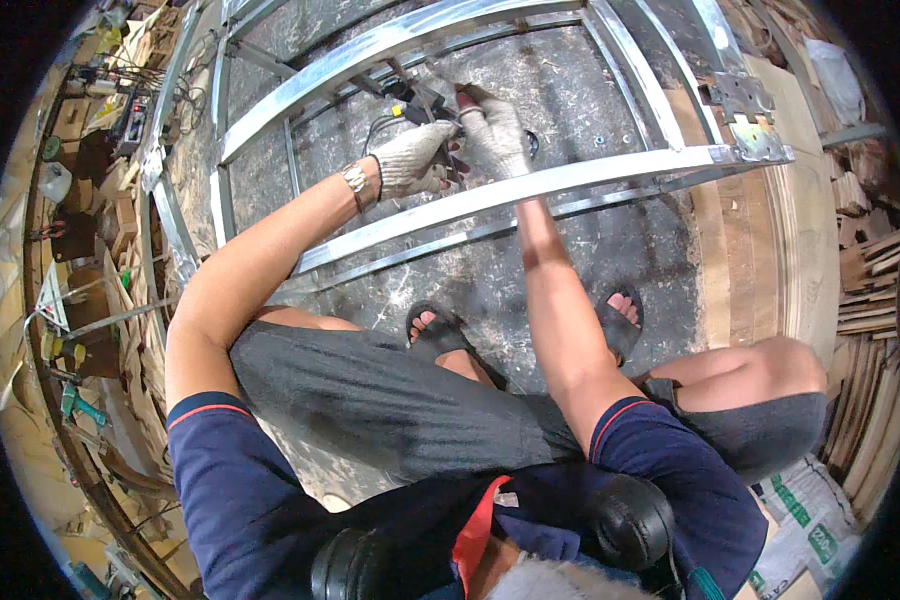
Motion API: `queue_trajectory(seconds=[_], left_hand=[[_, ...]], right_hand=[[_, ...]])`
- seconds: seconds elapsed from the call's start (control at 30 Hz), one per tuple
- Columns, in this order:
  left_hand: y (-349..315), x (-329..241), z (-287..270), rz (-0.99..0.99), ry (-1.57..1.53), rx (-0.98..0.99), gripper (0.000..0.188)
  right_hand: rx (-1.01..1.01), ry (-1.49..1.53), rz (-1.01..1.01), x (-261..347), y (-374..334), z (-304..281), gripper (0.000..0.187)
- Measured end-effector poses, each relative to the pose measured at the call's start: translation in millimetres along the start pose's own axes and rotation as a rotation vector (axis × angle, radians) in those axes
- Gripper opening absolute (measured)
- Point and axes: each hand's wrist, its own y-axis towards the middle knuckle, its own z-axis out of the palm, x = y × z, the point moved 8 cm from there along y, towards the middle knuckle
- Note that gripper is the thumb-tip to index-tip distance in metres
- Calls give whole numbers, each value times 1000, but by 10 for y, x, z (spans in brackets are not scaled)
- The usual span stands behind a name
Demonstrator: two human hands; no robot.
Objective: The person sits on the floor and assembles a metal frame by hand, using a power drill to fasten components. They handle metal bars and a small black device, positioning and securing them within the frame structure.
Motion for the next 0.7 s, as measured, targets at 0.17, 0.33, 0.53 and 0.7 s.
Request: queue_trajectory(seconds=[0.17, 0.33, 0.53, 0.7], left_hand=[[6, -33, -59, 75, 89, 22, 13], [2, 6, -102, 77, 94, 34, 14], [-19, -16, -75, 95, 137, 42, 18], [-32, 4, -84, 50, 99, 38, 16]], right_hand=[[97, 95, 152, -191, -41, 199, 33], [101, 136, 129, -244, -72, 266, 29], [46, 164, 96, -540, 18, 335, 26], [11, 227, -145, -447, 95, 296, 27]])
